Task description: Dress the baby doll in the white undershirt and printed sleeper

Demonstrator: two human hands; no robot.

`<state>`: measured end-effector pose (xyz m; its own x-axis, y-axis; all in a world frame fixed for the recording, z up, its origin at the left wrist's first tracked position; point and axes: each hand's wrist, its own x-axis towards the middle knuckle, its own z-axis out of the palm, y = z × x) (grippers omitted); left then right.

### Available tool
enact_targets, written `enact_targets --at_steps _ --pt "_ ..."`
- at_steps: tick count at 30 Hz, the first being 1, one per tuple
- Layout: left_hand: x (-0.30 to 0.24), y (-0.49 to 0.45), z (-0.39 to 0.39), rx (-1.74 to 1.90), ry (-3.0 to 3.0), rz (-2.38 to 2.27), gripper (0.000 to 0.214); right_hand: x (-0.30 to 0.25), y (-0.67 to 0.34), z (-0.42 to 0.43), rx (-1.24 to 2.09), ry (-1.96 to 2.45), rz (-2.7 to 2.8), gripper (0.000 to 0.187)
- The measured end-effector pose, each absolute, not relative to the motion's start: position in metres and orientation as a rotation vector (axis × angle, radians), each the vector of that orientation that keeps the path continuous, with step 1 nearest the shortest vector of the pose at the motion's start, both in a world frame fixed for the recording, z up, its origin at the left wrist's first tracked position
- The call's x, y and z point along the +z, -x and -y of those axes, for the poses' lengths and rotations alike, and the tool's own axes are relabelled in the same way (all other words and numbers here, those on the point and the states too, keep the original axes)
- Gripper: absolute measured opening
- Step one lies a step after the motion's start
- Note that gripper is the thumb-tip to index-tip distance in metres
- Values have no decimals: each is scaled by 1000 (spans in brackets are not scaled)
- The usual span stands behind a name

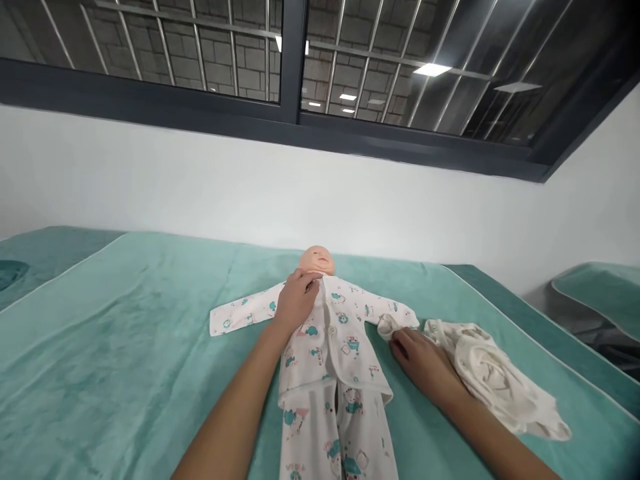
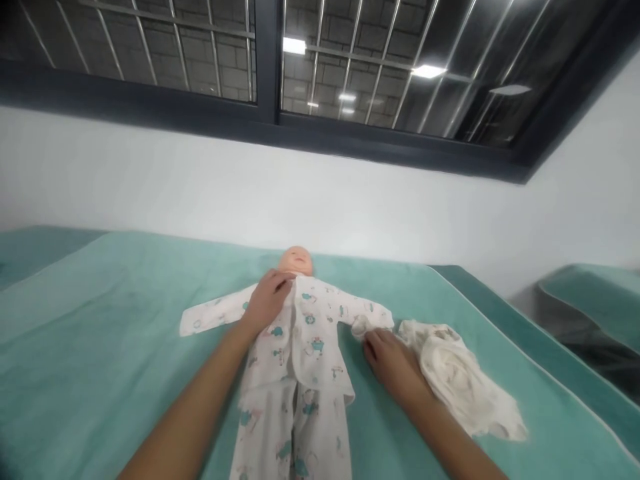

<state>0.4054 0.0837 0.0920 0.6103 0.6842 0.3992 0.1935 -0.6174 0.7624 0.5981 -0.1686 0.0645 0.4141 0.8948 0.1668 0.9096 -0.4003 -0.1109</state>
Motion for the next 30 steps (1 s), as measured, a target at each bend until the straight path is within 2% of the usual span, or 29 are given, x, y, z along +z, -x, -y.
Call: enact_targets --at_steps 4,8,14,18,22,30 --pt "95 -403 -82 862 -2165 -679 36 96 -590 139 -104 2480 1236 10" --pt "95 -403 -81 887 -2162 -663 35 130 -543 69 74 2063 1321 29" --pt "92 -404 -86 873 -2141 -680 37 145 -531 -18 141 2116 1474 34" --pt "93 -404 -87 827 -2175 -666 42 131 -549 -22 190 2049 1436 37" --pt "94 -405 -85 805 -2180 -668 43 109 -548 -12 112 1970 1179 32" --pt "102 -391 -74 836 -2043 -494 25 107 -535 16 94 1738 953 33"
